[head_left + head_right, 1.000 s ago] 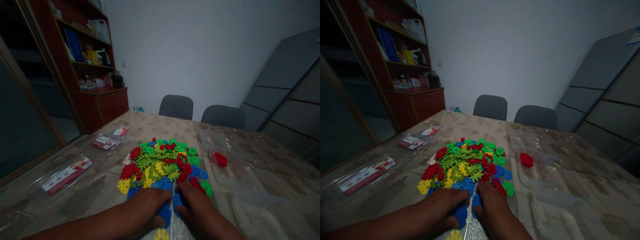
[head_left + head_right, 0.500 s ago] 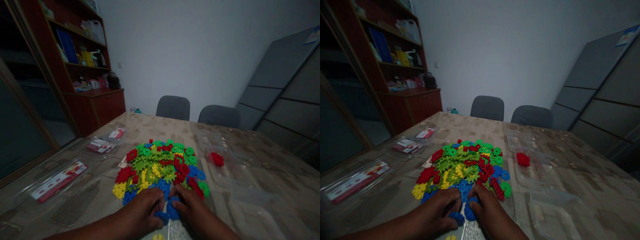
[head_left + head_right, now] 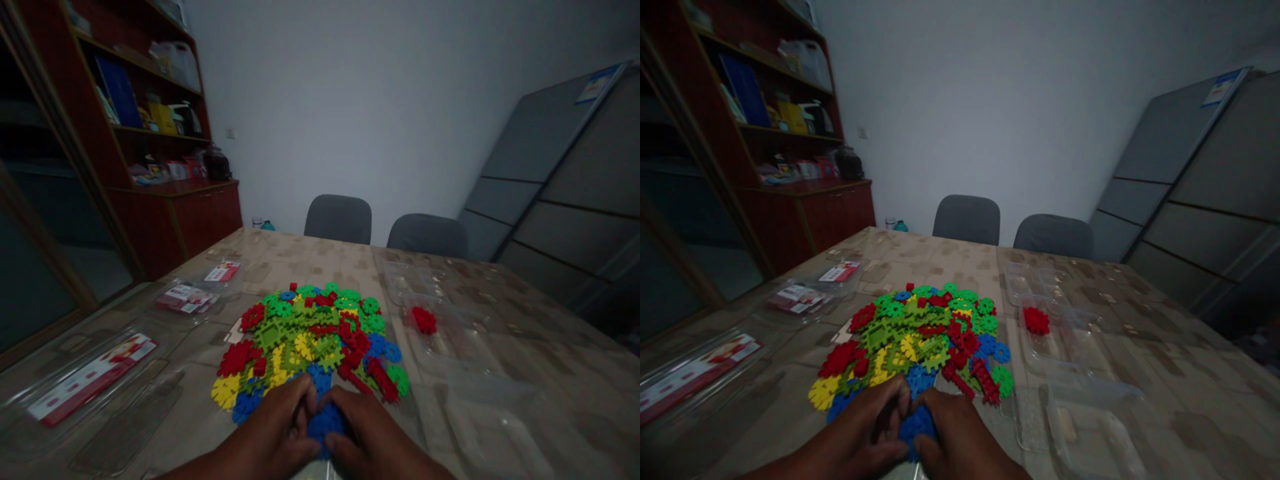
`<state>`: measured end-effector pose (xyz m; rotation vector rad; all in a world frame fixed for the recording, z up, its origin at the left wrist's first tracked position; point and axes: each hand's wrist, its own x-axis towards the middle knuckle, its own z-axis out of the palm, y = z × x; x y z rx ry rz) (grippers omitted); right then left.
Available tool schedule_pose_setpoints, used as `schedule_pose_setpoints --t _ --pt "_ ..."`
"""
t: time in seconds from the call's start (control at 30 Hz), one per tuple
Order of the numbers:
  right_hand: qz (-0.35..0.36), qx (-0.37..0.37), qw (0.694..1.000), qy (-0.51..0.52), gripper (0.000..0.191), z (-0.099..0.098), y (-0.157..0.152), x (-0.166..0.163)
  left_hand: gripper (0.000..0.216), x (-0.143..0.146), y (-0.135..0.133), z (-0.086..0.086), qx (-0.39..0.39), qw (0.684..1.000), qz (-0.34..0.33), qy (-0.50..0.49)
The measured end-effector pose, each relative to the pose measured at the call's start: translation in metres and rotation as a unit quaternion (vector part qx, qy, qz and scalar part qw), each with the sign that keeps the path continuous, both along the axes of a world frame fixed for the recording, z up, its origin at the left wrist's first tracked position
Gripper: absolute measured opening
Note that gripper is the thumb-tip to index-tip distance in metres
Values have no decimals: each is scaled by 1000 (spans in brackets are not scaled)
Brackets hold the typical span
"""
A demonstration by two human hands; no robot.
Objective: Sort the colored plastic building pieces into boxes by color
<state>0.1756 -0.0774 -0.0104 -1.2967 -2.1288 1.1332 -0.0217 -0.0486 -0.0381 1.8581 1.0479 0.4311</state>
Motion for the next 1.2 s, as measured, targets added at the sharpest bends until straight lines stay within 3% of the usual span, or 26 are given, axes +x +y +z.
schedule_pose_setpoints --t 0.1,0.17,0.3,0.47,0.57,0.7,0.93,1.2 --pt "-46 13 997 -54 43 25 -2 14 15 -5 -2 4 38 999 -4 -37" --pt "-78 34 992 -94 38 45 -2 32 13 -8 -2 8 67 997 -10 -38" --pt "-175 137 964 -144 34 75 0 93 15 -11 0 19 108 994 -21 -19" --pt "-256 154 930 -216 36 86 -6 185 23 -14 9 32 89 996 -11 10" --pt "-290 144 920 -221 42 88 -9 215 24 -17 14 34 97 995 -12 8" --pt "-285 143 926 -203 43 86 -7 219 22 -17 16 34 111 994 -18 9" --pt "-199 59 949 -237 21 73 -5 208 21 -24 20 29 151 988 -32 6" --pt "-263 89 930 -241 32 64 4 213 19 -40 37 39 201 979 -26 -9"
